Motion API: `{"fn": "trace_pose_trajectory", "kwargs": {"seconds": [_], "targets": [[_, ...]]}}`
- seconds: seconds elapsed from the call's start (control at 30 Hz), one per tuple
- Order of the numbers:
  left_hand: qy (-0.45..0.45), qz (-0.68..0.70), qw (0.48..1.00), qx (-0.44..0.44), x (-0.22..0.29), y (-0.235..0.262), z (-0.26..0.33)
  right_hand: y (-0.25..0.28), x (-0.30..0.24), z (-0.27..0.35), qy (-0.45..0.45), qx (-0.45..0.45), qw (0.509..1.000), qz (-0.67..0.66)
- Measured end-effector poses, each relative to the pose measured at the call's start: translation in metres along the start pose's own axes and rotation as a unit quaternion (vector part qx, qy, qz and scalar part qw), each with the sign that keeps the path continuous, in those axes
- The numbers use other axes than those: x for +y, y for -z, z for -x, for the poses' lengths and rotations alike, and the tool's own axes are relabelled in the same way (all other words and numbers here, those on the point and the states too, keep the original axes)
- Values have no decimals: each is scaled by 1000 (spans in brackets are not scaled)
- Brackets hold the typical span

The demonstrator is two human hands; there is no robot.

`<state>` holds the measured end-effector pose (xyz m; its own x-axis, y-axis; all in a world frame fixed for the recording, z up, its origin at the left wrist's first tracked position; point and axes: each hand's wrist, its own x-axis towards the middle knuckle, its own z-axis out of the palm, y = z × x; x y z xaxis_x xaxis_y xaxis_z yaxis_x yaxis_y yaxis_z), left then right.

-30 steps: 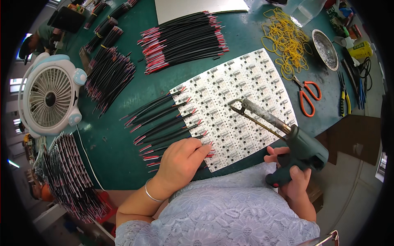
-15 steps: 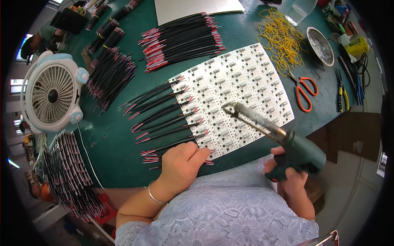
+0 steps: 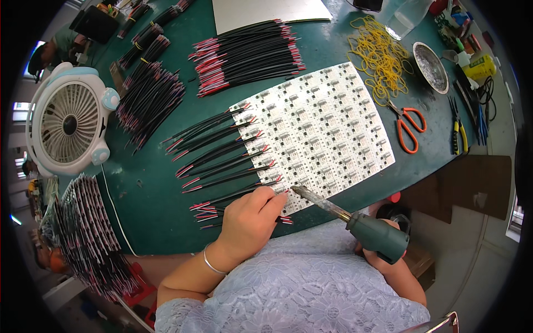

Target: The person solders wires onto a circuit board with a soldering tool and places the finished board onto a stack. Then, the person lays out a new circuit board and solders wires onto it one by one using the soldering tool.

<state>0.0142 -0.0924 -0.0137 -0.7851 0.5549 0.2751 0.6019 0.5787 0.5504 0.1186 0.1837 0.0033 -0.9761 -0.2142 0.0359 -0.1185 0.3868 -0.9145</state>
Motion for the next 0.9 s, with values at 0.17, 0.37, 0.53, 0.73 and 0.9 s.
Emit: {"fn": "trace_pose_trajectory", "kwargs": {"seconds": [0.17,0.37,0.53,0.73,0.9], "targets": [[10,13,1000,-2,-2,-2,1,-7,2,1,-10,17,999,32],[13,7,1000,-4,0,1,0,-9,4,0,17,26,997,72],[11,13,1000,-10,-1,1,-3,-7,4,-2,80,43,986,138],[14,8,1000,-13,-1,2,-3,-1,-3,2,7,20,995,93],[6,17,1000,-11,-4,2,-4,0,-1,2,3,15,998,54]]}}
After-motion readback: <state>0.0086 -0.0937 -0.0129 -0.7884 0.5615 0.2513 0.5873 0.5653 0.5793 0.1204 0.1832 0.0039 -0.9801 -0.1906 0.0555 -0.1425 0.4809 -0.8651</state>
